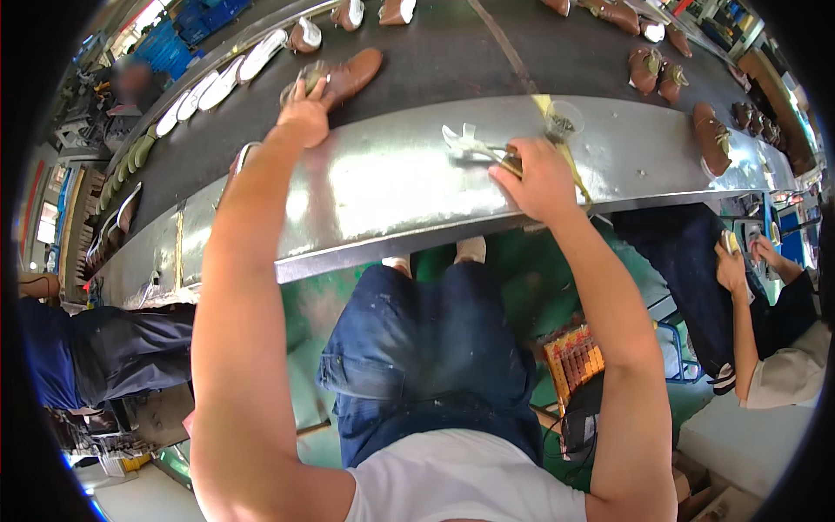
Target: Manually scraping and preparing the bottom edges of shoes picked from a conveyor belt using a handheld tool.
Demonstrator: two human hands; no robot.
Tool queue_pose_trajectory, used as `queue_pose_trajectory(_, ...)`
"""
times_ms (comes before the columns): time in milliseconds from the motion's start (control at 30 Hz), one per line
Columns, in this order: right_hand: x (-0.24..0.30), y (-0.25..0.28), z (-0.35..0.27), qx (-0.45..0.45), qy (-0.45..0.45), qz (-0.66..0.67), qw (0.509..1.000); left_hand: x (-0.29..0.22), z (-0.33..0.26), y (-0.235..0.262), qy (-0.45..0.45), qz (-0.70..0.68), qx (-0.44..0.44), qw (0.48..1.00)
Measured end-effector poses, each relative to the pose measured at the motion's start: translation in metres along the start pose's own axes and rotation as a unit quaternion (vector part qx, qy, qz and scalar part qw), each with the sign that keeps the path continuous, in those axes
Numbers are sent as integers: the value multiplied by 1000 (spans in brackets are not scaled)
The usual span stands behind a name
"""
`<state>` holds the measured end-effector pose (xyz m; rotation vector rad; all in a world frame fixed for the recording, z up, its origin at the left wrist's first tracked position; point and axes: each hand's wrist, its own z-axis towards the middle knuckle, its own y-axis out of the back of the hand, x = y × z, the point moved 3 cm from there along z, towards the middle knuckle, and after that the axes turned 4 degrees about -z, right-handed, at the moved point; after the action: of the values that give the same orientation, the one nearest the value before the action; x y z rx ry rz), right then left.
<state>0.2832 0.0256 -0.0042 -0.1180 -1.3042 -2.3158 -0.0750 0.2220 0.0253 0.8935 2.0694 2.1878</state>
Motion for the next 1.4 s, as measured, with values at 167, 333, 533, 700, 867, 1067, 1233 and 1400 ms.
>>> queue_pose_trajectory(167,-6,4,1,12,-34,2,999,39,-47,27,32,-91,-14,995)
queue_pose_trajectory(333,7,5,8,7,-18,10,1000,140,-123,-17,335,-460,139,811)
queue_pose_trajectory(533,5,4,3,-4,-19,-14,1000,87,-201,2,121,-852,55,506)
queue_pose_trajectory(700,6,7,-3,-14,35,-123,992,-95,-297,7,131,-926,-51,349)
queue_pose_trajectory(867,93,42,-69,205,-149,188,949,-208,-343,-39,82,-900,-37,426)
queue_pose_trajectory(1067,150,38,-199,513,-271,413,702,-212,-336,-42,37,-888,5,459)
queue_pose_trajectory(1233,161,12,-207,495,-256,492,668,-216,-336,-45,35,-922,40,383)
queue_pose_trajectory(1400,159,9,-181,561,-275,510,591,-209,-336,-49,25,-813,-22,581)
